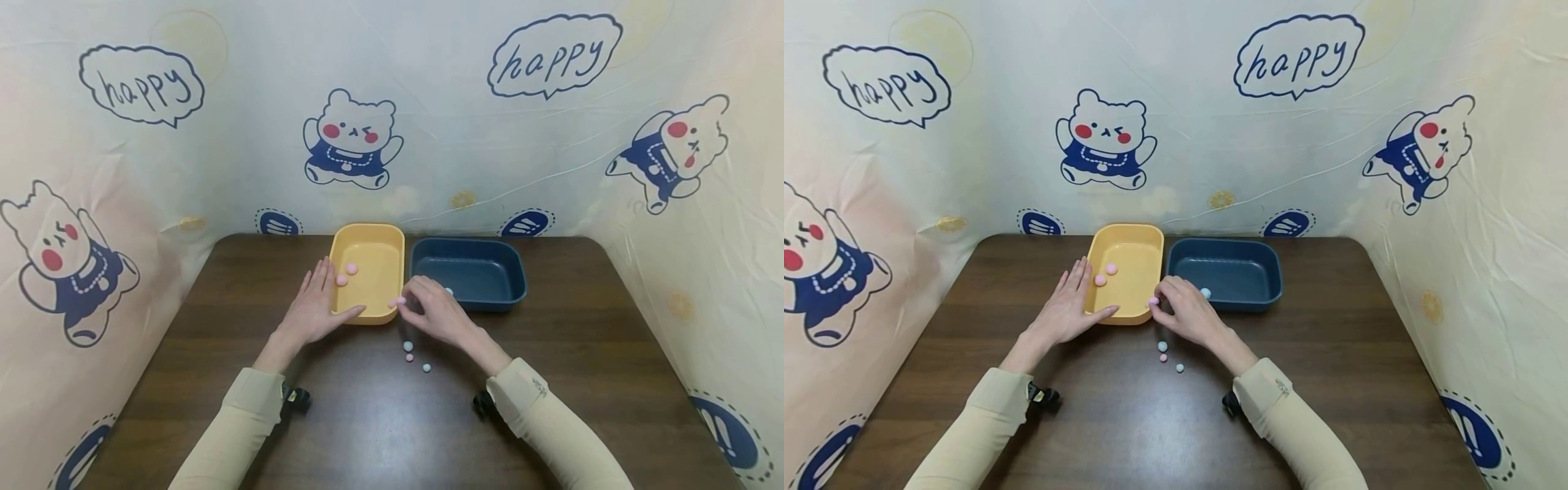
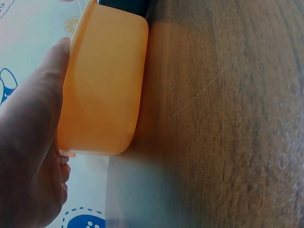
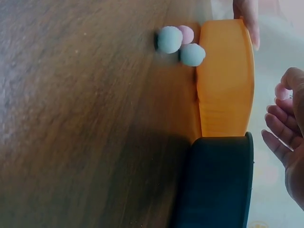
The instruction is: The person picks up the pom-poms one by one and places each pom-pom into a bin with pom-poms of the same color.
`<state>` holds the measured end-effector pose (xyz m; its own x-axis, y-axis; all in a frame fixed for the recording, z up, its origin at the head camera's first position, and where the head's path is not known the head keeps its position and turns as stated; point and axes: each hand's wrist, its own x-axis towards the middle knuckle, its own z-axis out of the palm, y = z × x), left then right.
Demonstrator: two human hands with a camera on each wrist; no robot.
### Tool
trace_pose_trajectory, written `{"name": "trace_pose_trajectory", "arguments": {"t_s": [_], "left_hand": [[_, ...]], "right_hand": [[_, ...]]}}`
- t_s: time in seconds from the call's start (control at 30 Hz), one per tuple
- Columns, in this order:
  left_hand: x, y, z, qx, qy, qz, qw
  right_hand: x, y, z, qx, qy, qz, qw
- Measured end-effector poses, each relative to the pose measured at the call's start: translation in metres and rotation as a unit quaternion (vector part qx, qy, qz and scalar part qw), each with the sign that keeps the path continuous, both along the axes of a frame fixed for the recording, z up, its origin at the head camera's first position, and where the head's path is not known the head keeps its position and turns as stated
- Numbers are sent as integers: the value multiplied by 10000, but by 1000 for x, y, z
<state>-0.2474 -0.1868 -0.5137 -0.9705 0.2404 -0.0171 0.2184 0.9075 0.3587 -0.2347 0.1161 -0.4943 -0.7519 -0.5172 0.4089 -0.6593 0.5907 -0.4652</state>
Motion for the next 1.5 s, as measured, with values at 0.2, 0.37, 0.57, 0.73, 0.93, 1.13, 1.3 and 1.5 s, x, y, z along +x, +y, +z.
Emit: {"name": "trace_pose_trajectory", "arguments": {"t_s": [0.2,0.37,0.57,0.73,0.93,1.13,1.3,1.5], "left_hand": [[-2,0,-1,-62,36,-18,10000],[-1,-1,1,-27,-10,22,10000],[0,-2,1,5,4,28,10000],[0,-2,1,-7,24,11,10000],[1,-2,1,-1,3,20,10000],[1,-2,1,-10,2,9,10000],[0,-2,1,-6,-2,19,10000],[-1,-1,0,-28,-24,-40,10000]], "right_hand": [[-3,-1,1,9,8,55,10000],[-8,-3,1,28,-150,54,9999],[-12,-6,0,-28,-264,20,9996],[-14,-9,-1,-97,-207,37,9997],[-16,-13,0,-116,-200,4,9997],[-19,-18,1,-149,-377,-25,9992],[-23,-22,2,-129,-426,-13,9990],[-26,-24,0,-127,-439,-17,9990]]}}
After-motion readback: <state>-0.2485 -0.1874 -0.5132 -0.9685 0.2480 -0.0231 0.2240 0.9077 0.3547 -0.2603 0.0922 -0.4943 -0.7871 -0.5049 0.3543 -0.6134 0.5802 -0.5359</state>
